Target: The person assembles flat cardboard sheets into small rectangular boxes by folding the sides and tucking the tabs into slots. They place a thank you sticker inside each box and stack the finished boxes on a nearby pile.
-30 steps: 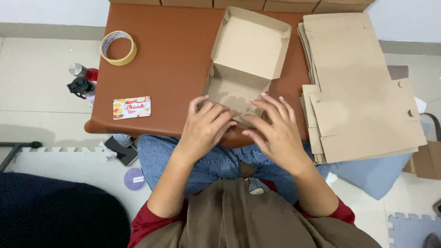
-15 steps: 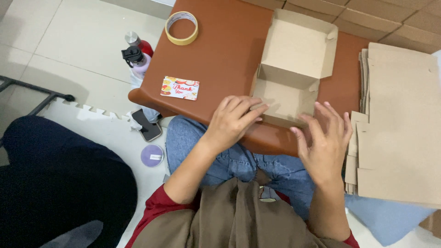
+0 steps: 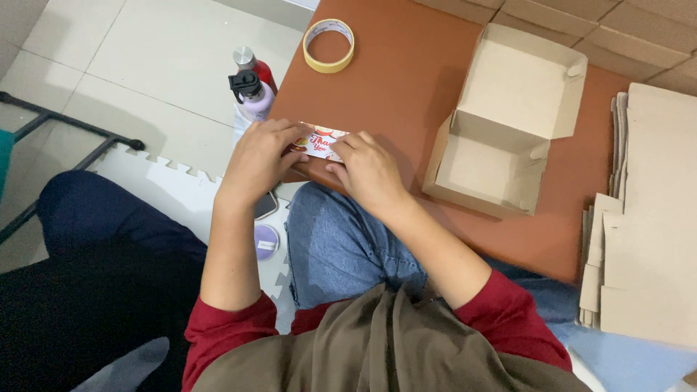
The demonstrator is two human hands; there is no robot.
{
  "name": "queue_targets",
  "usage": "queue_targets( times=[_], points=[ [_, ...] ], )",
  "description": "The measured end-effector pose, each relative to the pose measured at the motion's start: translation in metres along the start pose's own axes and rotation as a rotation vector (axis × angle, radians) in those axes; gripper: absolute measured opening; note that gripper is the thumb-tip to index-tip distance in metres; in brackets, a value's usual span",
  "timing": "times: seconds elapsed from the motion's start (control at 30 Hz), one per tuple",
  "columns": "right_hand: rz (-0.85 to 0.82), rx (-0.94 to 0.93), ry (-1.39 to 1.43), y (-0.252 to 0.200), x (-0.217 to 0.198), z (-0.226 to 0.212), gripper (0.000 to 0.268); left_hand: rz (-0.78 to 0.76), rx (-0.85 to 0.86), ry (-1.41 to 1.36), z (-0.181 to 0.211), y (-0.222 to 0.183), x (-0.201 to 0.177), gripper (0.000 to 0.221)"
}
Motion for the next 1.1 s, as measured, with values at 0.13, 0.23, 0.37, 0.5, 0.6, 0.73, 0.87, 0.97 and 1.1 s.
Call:
queue_targets(
  times=[0.13, 0.23, 0.37, 0.5, 0.6, 0.73, 0.87, 0.97, 1.1],
  points=[
    [-0.115, 0.129, 0.01, 0.012, -0.001, 0.003, 0.016, -0.011, -0.02, -0.026, -0.007, 0.005, 0.003, 0.028],
    [-0.142, 0.146, 0.017, 0.016, -0.007, 0.005, 0.007, 0.006, -0.031, -0.052, -0.008, 0.006, 0.004, 0.021],
    [-0.073, 0.045, -0.135, 0.014, 0.003, 0.009, 0.01, 0.022, -0.041, -0.045, -0.008, 0.003, 0.004, 0.011],
    [0.156, -0.083, -0.332, 0.01, -0.004, -0.005, 0.006, 0.161, 0.034, 0.042, 0.005, -0.006, -0.009, 0.006],
    [0.353, -0.112, -0.424, 0.005, -0.024, -0.015, 0.009, 0.302, 0.154, 0.106, 0.024, -0.016, -0.021, 0.009],
    [0.53, -0.119, -0.425, -0.012, -0.066, -0.028, 0.018, 0.42, 0.213, 0.11, 0.055, -0.034, -0.036, 0.015],
    [0.536, -0.079, -0.33, -0.046, -0.128, -0.028, 0.021, 0.468, 0.283, 0.013, 0.098, -0.031, -0.035, 0.011],
    [0.396, -0.027, -0.253, -0.078, -0.167, -0.009, 0.014, 0.468, 0.354, -0.036, 0.139, -0.013, -0.031, 0.009],
    [0.109, 0.041, -0.333, -0.107, -0.208, 0.025, 0.007, 0.381, 0.549, 0.089, 0.184, 0.025, -0.004, 0.013]
  ],
)
Point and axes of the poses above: each hand's wrist, its own y-axis towards the middle knuckle, its own x-axis out of the palm, z = x × y, the point moved 3 cm from there along y, towards the middle knuckle, and after that the axes turned 11 degrees about -x, right-handed, at the moved point
